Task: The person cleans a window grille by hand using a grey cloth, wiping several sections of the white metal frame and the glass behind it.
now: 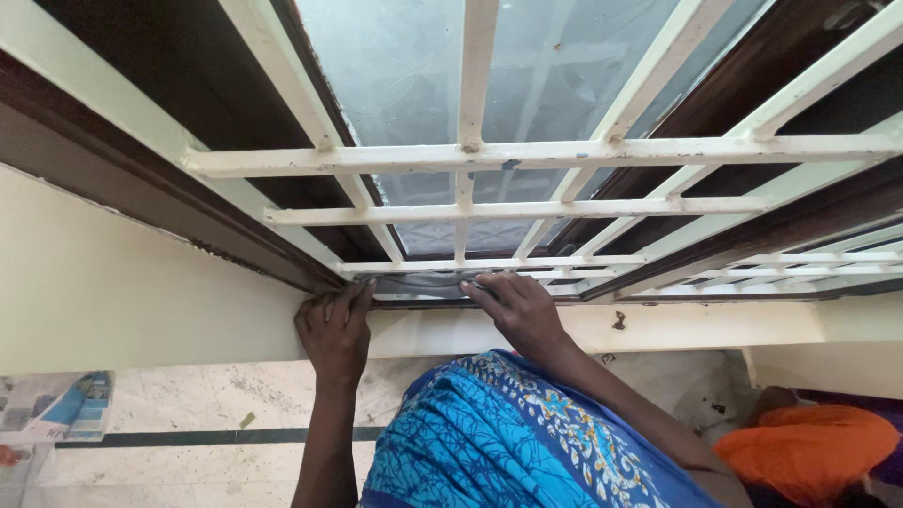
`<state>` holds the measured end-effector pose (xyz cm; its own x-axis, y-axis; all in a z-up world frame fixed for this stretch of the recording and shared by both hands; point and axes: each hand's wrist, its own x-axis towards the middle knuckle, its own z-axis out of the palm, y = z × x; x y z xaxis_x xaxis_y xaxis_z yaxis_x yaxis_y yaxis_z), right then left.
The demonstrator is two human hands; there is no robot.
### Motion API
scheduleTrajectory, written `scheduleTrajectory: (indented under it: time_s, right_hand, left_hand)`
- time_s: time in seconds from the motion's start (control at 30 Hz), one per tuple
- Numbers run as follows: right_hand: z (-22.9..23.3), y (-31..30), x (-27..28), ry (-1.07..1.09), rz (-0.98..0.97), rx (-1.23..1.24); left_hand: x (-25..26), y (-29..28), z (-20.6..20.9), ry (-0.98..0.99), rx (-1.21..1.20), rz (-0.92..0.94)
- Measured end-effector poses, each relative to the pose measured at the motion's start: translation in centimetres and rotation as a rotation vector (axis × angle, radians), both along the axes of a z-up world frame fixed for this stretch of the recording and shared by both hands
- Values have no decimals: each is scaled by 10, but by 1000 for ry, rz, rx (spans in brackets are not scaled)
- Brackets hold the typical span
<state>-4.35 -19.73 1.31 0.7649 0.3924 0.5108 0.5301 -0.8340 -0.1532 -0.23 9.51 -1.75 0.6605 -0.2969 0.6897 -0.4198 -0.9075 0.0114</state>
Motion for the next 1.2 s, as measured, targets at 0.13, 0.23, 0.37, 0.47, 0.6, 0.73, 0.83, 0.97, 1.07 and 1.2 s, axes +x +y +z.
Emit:
scheduleTrajectory:
  time_s: [0.13, 0.23, 0.37, 0.47, 0.6, 0.73, 0.83, 0.97, 1.07, 1.2]
  right_hand:
    - [5, -6, -3, 17, -28, 15]
    - [8, -21, -14, 48, -117, 10]
    - [8, -58, -34, 62, -273, 15]
    - [8, -80, -53, 52, -429, 47]
    - [16, -96, -69, 42, -639, 71]
    - [39, -105, -88, -102, -635, 65]
    - [49, -112, -96, -178, -604, 144]
    - [45, -114, -79, -53, -534, 288]
    - [45, -107, -64, -79, -454, 206]
    - [45, -86, -53, -149, -359, 43]
  left_hand:
    - [0, -3, -5, 23, -53, -8]
    - [-1, -19, -7, 44, -37, -101]
    - [-3, -57, -8, 103, -73, -263]
    - [-5, -95, -6, 126, -102, -397]
    - [-9, -129, 9, 165, 4, -541]
    - [-16, -134, 36, 26, 15, -628]
    - [-22, -128, 57, -91, 9, -611]
    - [-17, -130, 70, -101, 46, -462]
    - [-10, -122, 73, -92, 48, -400]
    - [-8, -96, 67, -71, 1, -329]
